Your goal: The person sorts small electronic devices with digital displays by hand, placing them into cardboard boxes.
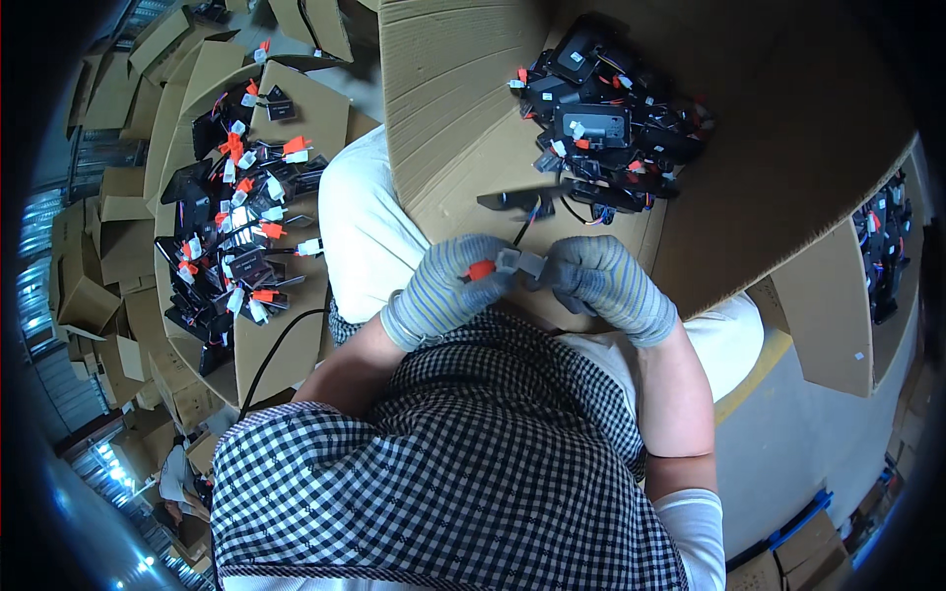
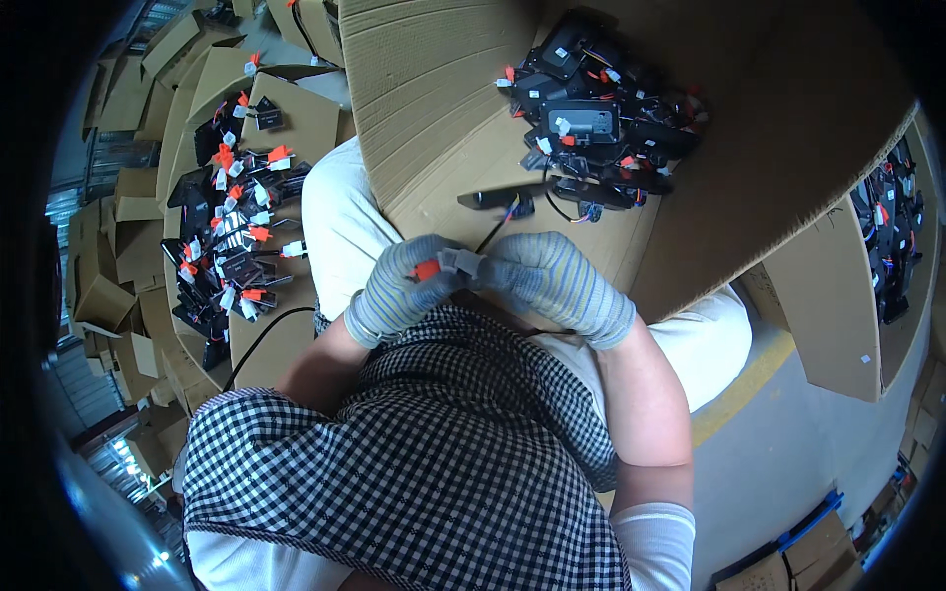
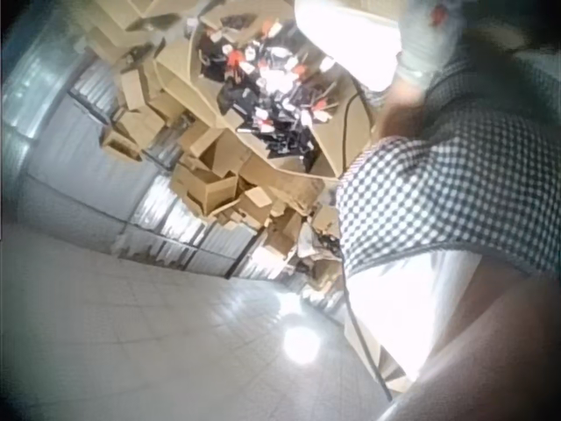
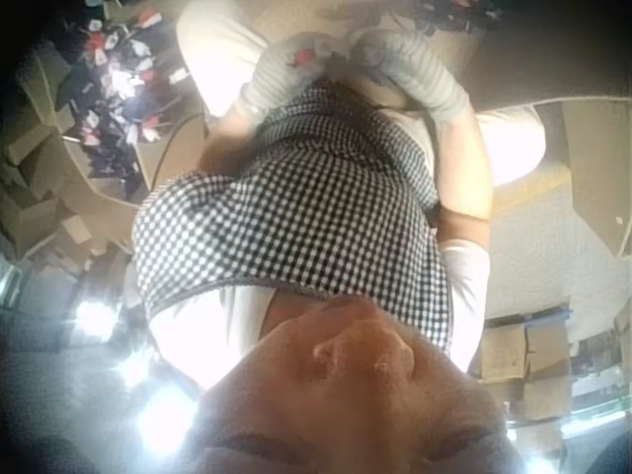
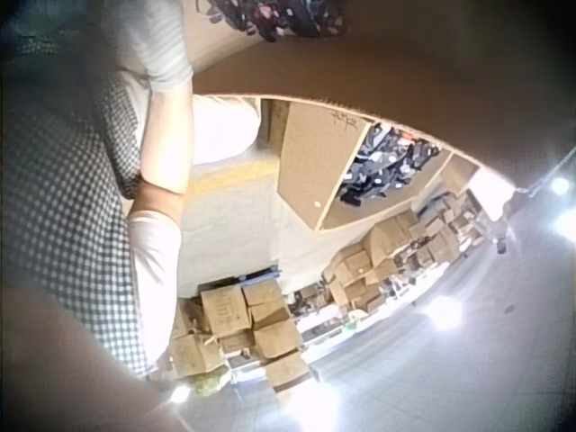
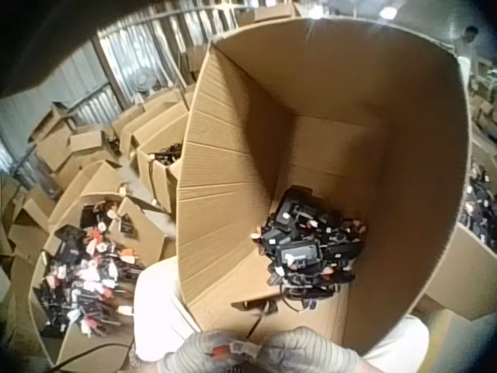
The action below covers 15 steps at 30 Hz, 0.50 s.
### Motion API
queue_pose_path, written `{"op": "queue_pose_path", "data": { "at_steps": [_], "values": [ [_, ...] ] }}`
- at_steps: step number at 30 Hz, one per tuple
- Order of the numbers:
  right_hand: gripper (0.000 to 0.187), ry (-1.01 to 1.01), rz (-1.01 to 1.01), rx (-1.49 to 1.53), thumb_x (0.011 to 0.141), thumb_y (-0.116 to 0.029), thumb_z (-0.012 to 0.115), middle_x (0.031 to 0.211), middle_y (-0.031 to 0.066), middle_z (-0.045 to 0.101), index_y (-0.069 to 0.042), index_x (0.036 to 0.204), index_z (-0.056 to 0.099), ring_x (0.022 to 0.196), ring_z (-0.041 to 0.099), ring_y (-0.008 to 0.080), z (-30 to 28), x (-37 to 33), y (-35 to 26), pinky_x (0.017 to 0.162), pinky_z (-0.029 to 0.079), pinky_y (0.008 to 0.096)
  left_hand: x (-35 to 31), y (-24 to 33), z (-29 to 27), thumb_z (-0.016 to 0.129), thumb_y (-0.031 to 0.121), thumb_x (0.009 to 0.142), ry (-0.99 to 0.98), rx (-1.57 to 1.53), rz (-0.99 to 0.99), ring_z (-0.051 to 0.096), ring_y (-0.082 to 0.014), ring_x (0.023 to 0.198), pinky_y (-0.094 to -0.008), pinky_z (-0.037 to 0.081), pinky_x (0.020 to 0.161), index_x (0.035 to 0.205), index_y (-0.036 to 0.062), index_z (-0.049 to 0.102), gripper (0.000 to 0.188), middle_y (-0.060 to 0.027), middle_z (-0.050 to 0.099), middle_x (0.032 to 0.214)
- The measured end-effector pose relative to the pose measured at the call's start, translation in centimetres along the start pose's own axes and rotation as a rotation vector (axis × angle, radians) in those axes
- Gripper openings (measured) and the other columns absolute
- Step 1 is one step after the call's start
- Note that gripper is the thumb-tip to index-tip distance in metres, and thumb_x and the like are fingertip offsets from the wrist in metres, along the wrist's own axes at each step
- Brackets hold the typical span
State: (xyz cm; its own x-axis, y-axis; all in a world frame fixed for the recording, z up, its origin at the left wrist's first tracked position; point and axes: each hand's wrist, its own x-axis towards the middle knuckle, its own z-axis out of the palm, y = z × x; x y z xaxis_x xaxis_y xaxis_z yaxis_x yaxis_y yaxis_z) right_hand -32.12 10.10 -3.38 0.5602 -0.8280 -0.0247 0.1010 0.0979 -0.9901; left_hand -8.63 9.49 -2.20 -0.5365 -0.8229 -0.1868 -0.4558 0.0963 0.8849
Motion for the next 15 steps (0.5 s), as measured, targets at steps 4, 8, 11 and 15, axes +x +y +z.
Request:
{"op": "queue_pose_path", "data": {
  "at_steps": [4, 8, 11, 15],
  "values": [
    [0.025, 0.020, 0.090, -0.015, 0.088, -0.026, 0.059, 0.078, 0.0044, 0.065, -0.002, 0.086, 0.066, 0.058, 0.050, 0.0089, 0.5, 0.2, -0.6, 0.056, 0.042, 0.0225, -0.5, 0.0, 0.4, 0.069, 0.016, 0.078, 0.058, 0.110, 0.095, 0.064, -0.0226, 0.075, -0.0320, 0.049, 0.071, 0.093, 0.0041, 0.064, 0.020, -0.0078, 0.066, 0.081],
    [0.024, -0.122, -0.118, -0.157, 0.087, -0.023, 0.058, 0.080, 0.0060, 0.066, -0.001, 0.087, 0.066, 0.065, 0.056, 0.0111, 0.2, 0.1, 1.2, 0.061, 0.045, 0.0236, -0.2, 0.5, -0.3, 0.068, 0.023, 0.078, -0.116, 0.472, 0.158, 0.064, -0.0286, 0.075, -0.0360, 0.051, 0.068, 0.095, 0.0072, 0.066, 0.023, -0.0122, 0.066, 0.086],
    [0.016, -0.147, 0.459, 0.140, 0.084, -0.014, 0.061, 0.085, 0.0068, 0.067, -0.005, 0.095, 0.068, 0.077, 0.062, 0.0171, 0.5, -0.3, 0.1, 0.070, 0.049, 0.0267, -0.5, -0.2, -0.1, 0.068, 0.023, 0.077, -0.151, 0.410, 0.181, 0.063, -0.0285, 0.075, -0.0365, 0.049, 0.070, 0.096, 0.0077, 0.067, 0.025, -0.0116, 0.066, 0.084],
    [0.018, -0.240, 0.308, 0.092, 0.088, -0.019, 0.058, 0.080, 0.0065, 0.067, -0.004, 0.093, 0.067, 0.076, 0.060, 0.0152, 1.0, -0.2, 0.5, 0.070, 0.048, 0.0275, 0.0, 0.7, -0.3, 0.069, 0.024, 0.076, -0.346, 0.323, 0.094, 0.062, -0.0292, 0.076, -0.0366, 0.049, 0.072, 0.096, 0.0070, 0.067, 0.027, -0.0120, 0.065, 0.081]
  ]
}}
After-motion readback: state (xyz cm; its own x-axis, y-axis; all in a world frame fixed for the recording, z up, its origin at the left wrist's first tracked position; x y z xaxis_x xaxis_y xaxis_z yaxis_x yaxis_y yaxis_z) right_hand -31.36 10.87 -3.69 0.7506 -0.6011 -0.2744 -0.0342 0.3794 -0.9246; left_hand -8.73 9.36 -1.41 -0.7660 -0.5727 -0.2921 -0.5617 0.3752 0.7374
